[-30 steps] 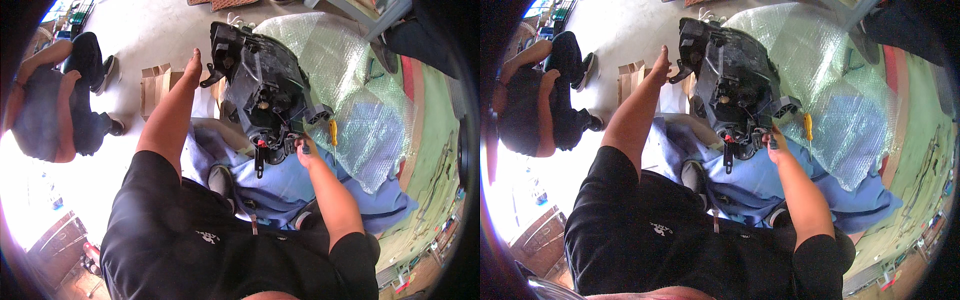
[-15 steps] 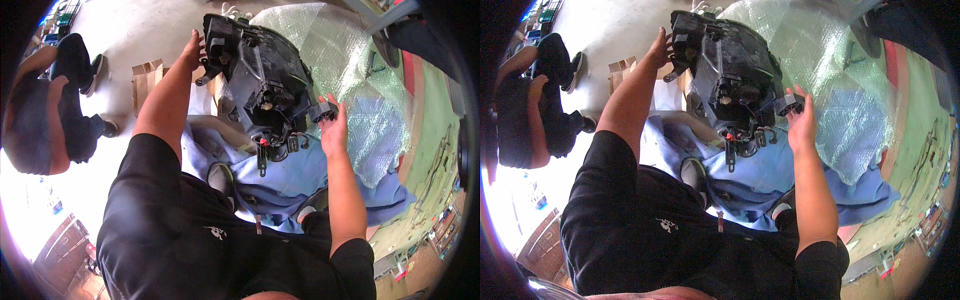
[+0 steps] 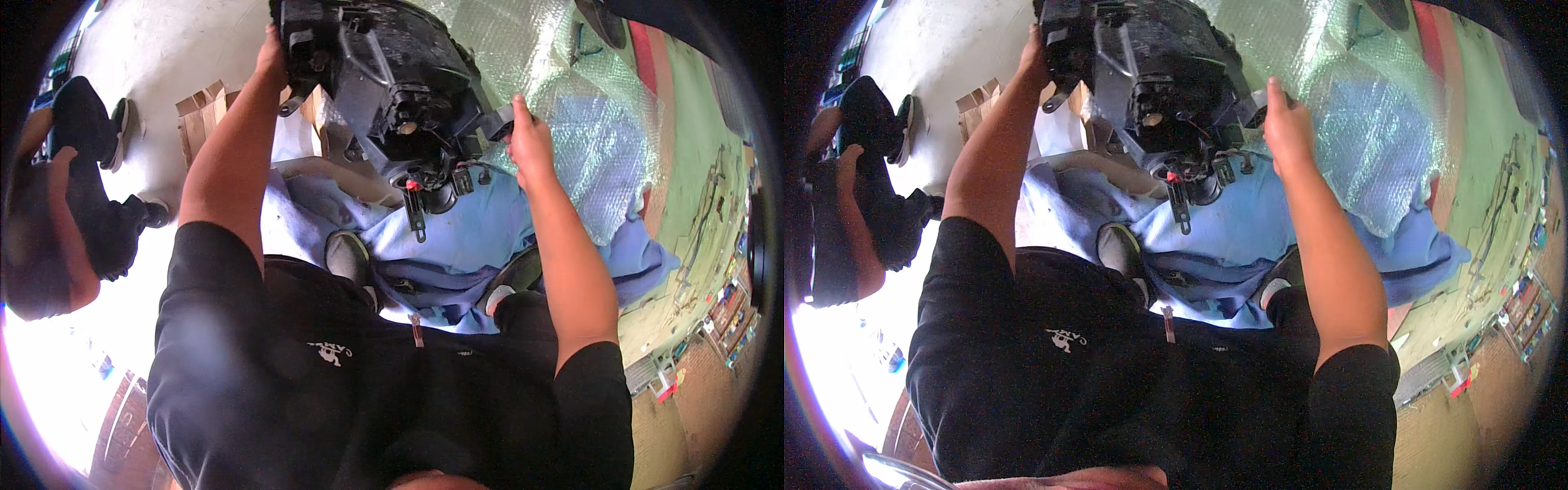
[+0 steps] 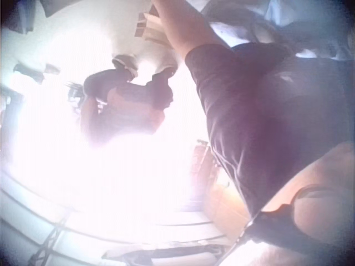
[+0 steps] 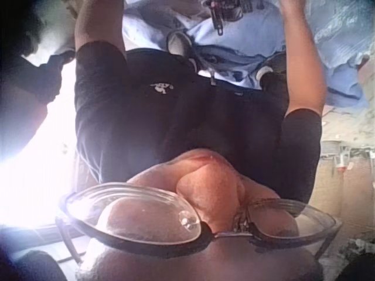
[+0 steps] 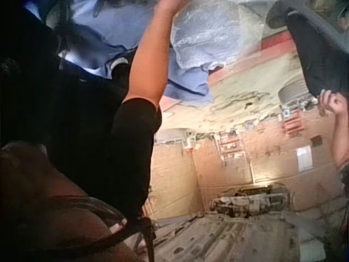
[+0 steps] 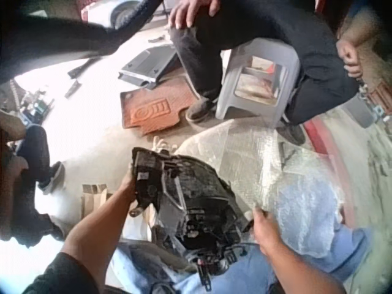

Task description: The person sits on the floor and assembles a mechanical part, likely a motorcycle engine component. They insert a red circular piece into a central opening, then use a screwdriver to tighten a bolt on the side. The person continues to adjust and secure various parts of the assembly.

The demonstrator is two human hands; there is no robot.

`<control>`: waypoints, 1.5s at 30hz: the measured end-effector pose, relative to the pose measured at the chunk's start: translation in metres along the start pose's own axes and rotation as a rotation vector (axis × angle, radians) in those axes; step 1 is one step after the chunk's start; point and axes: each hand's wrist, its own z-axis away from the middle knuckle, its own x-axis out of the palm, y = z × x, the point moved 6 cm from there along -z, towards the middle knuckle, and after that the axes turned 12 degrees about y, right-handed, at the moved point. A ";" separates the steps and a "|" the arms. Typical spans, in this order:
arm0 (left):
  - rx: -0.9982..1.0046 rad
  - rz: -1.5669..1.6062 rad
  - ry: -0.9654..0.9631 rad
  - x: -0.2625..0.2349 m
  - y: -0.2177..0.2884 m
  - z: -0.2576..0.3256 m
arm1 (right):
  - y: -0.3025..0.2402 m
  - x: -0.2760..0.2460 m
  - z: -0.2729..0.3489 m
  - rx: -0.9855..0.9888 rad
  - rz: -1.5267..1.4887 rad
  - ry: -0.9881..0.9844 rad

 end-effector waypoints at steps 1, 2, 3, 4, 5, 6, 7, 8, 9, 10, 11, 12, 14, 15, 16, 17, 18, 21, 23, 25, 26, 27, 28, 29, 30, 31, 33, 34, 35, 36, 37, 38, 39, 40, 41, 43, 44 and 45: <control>-0.005 0.129 -0.074 0.003 -0.004 0.002 | -0.002 -0.002 0.000 -0.063 -0.004 0.035; 0.019 0.181 -0.121 0.000 -0.002 0.003 | -0.005 -0.004 0.000 -0.126 -0.008 0.067; 0.004 0.210 -0.119 -0.005 -0.004 0.005 | -0.007 -0.007 0.001 -0.184 -0.009 0.096; 0.039 0.232 -0.125 -0.009 -0.003 0.008 | -0.010 -0.011 0.001 -0.226 -0.036 0.112; 0.064 0.246 -0.106 -0.015 -0.001 0.012 | -0.010 -0.013 0.000 -0.202 -0.055 0.075; 0.078 0.259 -0.071 -0.020 0.001 0.018 | -0.011 -0.016 0.000 -0.178 -0.073 0.038; 0.101 0.280 -0.073 -0.022 0.006 0.025 | -0.013 -0.020 -0.001 -0.165 -0.095 0.008; 0.115 0.301 -0.058 -0.024 0.011 0.033 | -0.017 -0.024 -0.001 -0.172 -0.119 -0.001; 0.130 0.319 -0.043 -0.025 0.016 0.041 | -0.024 -0.028 0.000 -0.226 -0.077 -0.006; 0.137 0.326 -0.028 -0.025 0.023 0.048 | -0.031 -0.033 0.000 -0.275 -0.037 -0.005; 0.146 0.374 -0.089 -0.022 0.029 0.057 | -0.039 -0.038 0.001 -0.324 -0.003 0.000; 0.167 0.378 -0.065 -0.024 0.036 0.063 | -0.053 -0.043 0.004 -0.484 0.025 0.043; 0.247 0.388 -0.124 -0.021 0.051 0.075 | -0.073 -0.056 0.008 -0.628 0.121 0.093; 0.221 0.399 -0.083 -0.023 0.051 0.079 | -0.086 -0.063 0.010 -0.742 0.151 0.106; 0.213 0.471 -0.110 -0.022 0.056 0.081 | -0.095 -0.068 0.009 -0.735 0.131 0.071; 0.251 0.570 -0.159 -0.021 0.064 0.084 | -0.101 -0.073 0.002 -0.639 0.103 0.072; 0.228 0.561 -0.199 -0.016 0.067 0.086 | -0.111 -0.080 0.002 -0.665 0.066 0.044; 0.173 0.581 -0.265 -0.005 0.073 0.095 | -0.138 -0.106 0.003 -0.634 -0.129 -0.040; 0.148 0.606 -0.292 0.001 0.075 0.108 | -0.165 -0.129 0.016 -0.882 0.058 0.018; 0.201 0.734 -0.306 0.014 0.072 0.127 | -0.180 -0.156 0.024 -0.899 0.096 -0.013; 0.124 0.740 -0.309 0.024 0.059 0.139 | -0.188 -0.168 0.029 -0.926 0.100 -0.078; 0.046 0.747 -0.315 0.037 0.047 0.151 | -0.195 -0.187 0.034 -0.983 0.228 -0.020; 0.069 0.725 -0.256 0.049 0.037 0.163 | -0.201 -0.205 0.036 -1.011 0.316 0.063; 0.155 0.718 -0.242 0.064 0.028 0.180 | -0.204 -0.224 0.035 -0.951 0.407 0.101; -0.028 0.809 -0.201 0.079 0.008 0.193 | -0.206 -0.242 0.038 -0.960 0.401 0.105; -0.175 0.905 -0.200 0.093 -0.006 0.206 | -0.210 -0.259 0.043 -1.016 0.466 0.121; -0.213 0.947 -0.231 0.120 -0.032 0.242 | -0.206 -0.295 0.046 -0.950 0.302 0.155; -0.310 0.973 -0.231 0.133 -0.047 0.258 | -0.199 -0.310 0.042 -0.793 0.181 0.098; -0.406 0.995 -0.237 0.145 -0.061 0.271 | -0.193 -0.323 0.042 -0.706 0.125 0.084; -0.391 0.985 -0.286 0.155 -0.072 0.284 | -0.189 -0.335 0.042 -0.691 0.164 0.103; -0.356 1.004 -0.365 0.164 -0.079 0.293 | -0.186 -0.344 0.041 -0.665 0.215 0.114; -0.463 0.919 -0.392 0.173 -0.095 0.296 | -0.185 -0.352 0.042 -0.676 0.260 0.128; -0.578 0.839 -0.433 0.179 -0.114 0.303 | -0.182 -0.359 0.044 -0.678 0.313 0.141; -0.601 0.736 -0.496 0.185 -0.126 0.304 | -0.178 -0.366 0.047 -0.669 0.377 0.194; -0.509 0.663 -0.530 0.189 -0.133 0.302 | -0.176 -0.370 0.052 -0.680 0.340 0.171; -0.458 0.623 -0.715 0.191 -0.141 0.301 | -0.167 -0.379 0.065 -0.660 0.310 0.205; -0.468 0.460 -0.736 0.192 -0.148 0.300 | -0.164 -0.386 0.076 -0.721 0.420 0.297; -0.441 0.225 -0.754 0.186 -0.151 0.292 | -0.164 -0.389 0.088 -0.766 0.509 0.303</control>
